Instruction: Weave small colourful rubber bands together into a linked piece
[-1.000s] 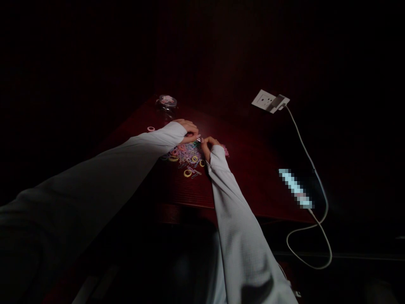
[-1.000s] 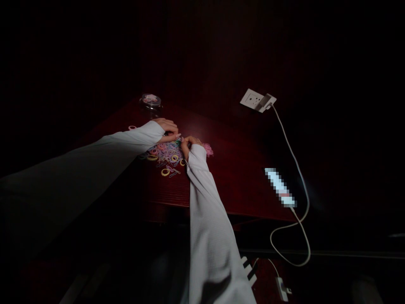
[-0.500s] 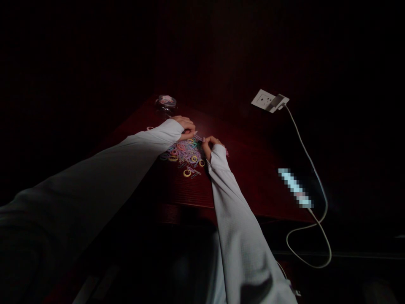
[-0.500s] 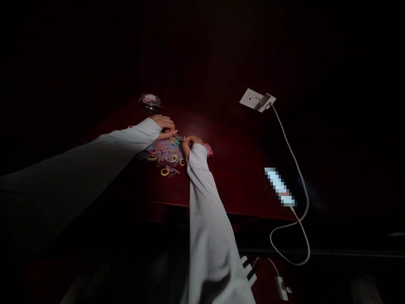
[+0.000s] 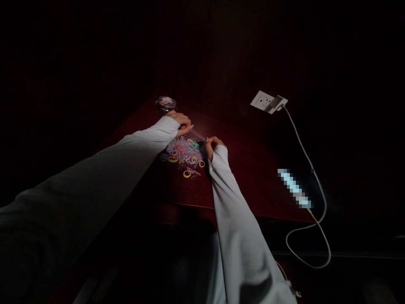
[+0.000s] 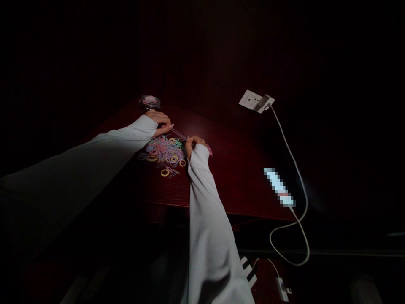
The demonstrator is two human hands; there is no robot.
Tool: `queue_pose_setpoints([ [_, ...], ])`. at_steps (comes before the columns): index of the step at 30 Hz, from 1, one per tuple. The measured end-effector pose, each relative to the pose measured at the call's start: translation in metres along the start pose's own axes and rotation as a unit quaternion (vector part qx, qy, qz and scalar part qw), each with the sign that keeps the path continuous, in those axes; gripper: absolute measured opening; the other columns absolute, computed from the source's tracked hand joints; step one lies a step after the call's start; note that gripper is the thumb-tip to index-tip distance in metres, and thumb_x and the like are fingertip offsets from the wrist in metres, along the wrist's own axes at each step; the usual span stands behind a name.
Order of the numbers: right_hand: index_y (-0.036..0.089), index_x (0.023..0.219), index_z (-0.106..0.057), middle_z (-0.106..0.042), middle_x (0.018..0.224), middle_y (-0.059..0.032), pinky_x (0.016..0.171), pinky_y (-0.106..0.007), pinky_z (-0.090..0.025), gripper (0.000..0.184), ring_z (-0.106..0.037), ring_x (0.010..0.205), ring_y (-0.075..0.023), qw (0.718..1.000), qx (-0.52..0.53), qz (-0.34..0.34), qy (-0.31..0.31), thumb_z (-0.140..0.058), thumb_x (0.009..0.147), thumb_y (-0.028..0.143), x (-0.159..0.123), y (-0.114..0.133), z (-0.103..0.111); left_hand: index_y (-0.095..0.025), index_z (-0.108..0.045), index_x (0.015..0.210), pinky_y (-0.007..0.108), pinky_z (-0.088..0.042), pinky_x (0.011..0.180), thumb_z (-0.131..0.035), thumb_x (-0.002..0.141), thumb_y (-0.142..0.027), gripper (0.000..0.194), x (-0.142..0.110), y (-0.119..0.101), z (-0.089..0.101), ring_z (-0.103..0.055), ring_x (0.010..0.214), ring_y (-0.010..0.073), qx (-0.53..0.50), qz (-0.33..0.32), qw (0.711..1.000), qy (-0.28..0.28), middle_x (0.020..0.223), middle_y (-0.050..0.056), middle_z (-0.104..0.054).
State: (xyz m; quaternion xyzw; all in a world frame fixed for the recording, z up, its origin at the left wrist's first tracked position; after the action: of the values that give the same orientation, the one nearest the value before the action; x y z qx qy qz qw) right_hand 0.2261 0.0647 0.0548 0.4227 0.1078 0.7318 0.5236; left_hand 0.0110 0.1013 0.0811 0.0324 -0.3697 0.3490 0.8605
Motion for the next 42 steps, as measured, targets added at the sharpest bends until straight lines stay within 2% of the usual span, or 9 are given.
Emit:
queue_pose_setpoints([
  [7, 0.028, 0.072, -0.048, -0.063, 0.077, -0.0012, 0.085, -0.035, -0.048, 0.039, -0.059, 0.082, -0.0214, 1.0, 0.02, 0.005, -0.007, -0.054, 0.102, 0.053, 0.001, -0.004, -0.019, -0.02, -0.064, 0.075, 0.033, -0.041, 0.087, -0.053, 0.108, -0.04, 0.04, 0.002, -0.022, -0.016, -0.065, 0.082, 0.0175, -0.031, -0.025, 0.999, 0.032, 0.074, 0.001, -0.068],
  [10, 0.028, 0.074, -0.051, -0.065, 0.079, -0.0017, 0.083, -0.035, -0.048, 0.041, -0.059, 0.08, -0.0207, 0.999, 0.047, 0.017, 0.008, -0.051, 0.104, 0.056, -0.001, -0.003, -0.023, -0.02, -0.064, 0.077, 0.033, -0.039, 0.086, -0.054, 0.108, -0.039, 0.038, 0.0, -0.03, -0.023, -0.065, 0.082, 0.0169, -0.047, -0.027, 0.997, 0.047, 0.077, 0.0, -0.069],
  [14, 0.027, 0.078, -0.057, -0.069, 0.083, -0.0024, 0.084, -0.034, -0.05, 0.042, -0.061, 0.082, -0.0201, 0.995, 0.077, 0.041, 0.047, -0.052, 0.104, 0.059, -0.006, 0.007, -0.018, -0.02, -0.066, 0.08, 0.032, -0.039, 0.085, -0.053, 0.109, -0.04, 0.037, -0.004, -0.028, -0.023, -0.064, 0.08, 0.0159, -0.062, -0.01, 0.997, 0.054, 0.078, 0.0, -0.068],
  [18, 0.026, 0.081, -0.06, -0.069, 0.083, -0.0025, 0.079, -0.032, -0.05, 0.05, -0.061, 0.081, -0.0194, 0.993, 0.099, 0.027, 0.053, -0.049, 0.105, 0.069, -0.009, 0.011, -0.015, -0.021, -0.067, 0.079, 0.032, -0.039, 0.084, -0.054, 0.108, -0.04, 0.037, -0.005, -0.024, -0.023, -0.063, 0.078, 0.0154, -0.067, 0.0, 0.996, 0.052, 0.077, -0.001, -0.067],
  [23, 0.027, 0.079, -0.06, -0.067, 0.08, -0.0024, 0.076, -0.032, -0.051, 0.063, -0.062, 0.08, -0.0196, 0.995, 0.09, 0.002, 0.036, -0.037, 0.104, 0.08, -0.005, 0.004, -0.021, -0.021, -0.068, 0.078, 0.032, -0.04, 0.08, -0.053, 0.108, -0.042, 0.04, -0.005, -0.023, -0.026, -0.062, 0.075, 0.0154, -0.063, 0.007, 0.997, 0.047, 0.075, -0.001, -0.066],
  [29, 0.028, 0.08, -0.057, -0.066, 0.077, -0.0015, 0.075, -0.03, -0.05, 0.067, -0.062, 0.079, -0.0192, 0.998, 0.054, -0.024, 0.022, -0.028, 0.104, 0.084, 0.0, -0.01, -0.029, -0.021, -0.073, 0.081, 0.031, -0.041, 0.081, -0.053, 0.109, -0.04, 0.04, -0.006, -0.025, -0.025, -0.064, 0.077, 0.0156, -0.062, -0.001, 0.996, 0.058, 0.077, 0.0, -0.07],
  [35, 0.026, 0.084, -0.066, -0.072, 0.084, -0.0035, 0.079, -0.032, -0.054, 0.063, -0.067, 0.083, -0.0204, 0.997, 0.068, -0.014, 0.028, -0.036, 0.106, 0.077, 0.003, -0.018, -0.036, -0.021, -0.074, 0.084, 0.031, -0.041, 0.082, -0.052, 0.11, -0.042, 0.04, -0.005, -0.026, -0.024, -0.064, 0.078, 0.0156, -0.06, -0.006, 0.996, 0.071, 0.08, 0.0, -0.072],
  [39, 0.025, 0.085, -0.072, -0.075, 0.088, -0.0036, 0.083, -0.032, -0.054, 0.048, -0.068, 0.085, -0.0205, 0.997, 0.057, -0.009, 0.047, -0.057, 0.102, 0.068, 0.003, -0.013, -0.033, -0.022, -0.074, 0.086, 0.03, -0.04, 0.083, -0.052, 0.11, -0.044, 0.04, -0.006, -0.026, -0.025, -0.064, 0.079, 0.0155, -0.059, -0.014, 0.996, 0.07, 0.079, 0.0, -0.072],
  [42, 0.026, 0.086, -0.073, -0.075, 0.09, -0.0034, 0.087, -0.032, -0.053, 0.037, -0.067, 0.088, -0.0206, 0.997, 0.045, 0.012, 0.055, -0.063, 0.101, 0.058, 0.0, -0.005, -0.025, -0.022, -0.074, 0.084, 0.031, -0.04, 0.082, -0.052, 0.11, -0.045, 0.041, -0.006, -0.025, -0.025, -0.064, 0.078, 0.0156, -0.058, -0.01, 0.996, 0.066, 0.078, -0.001, -0.071],
])
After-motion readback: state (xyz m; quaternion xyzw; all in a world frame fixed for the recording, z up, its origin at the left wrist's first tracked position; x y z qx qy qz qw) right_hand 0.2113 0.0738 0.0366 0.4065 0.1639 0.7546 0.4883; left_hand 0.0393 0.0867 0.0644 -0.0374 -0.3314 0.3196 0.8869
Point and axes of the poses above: each hand's wrist, its own x-axis towards the middle knuckle, its own z-axis out of the back of the hand, y = z × x, the point moved 6 cm from there along x, towards the middle knuckle
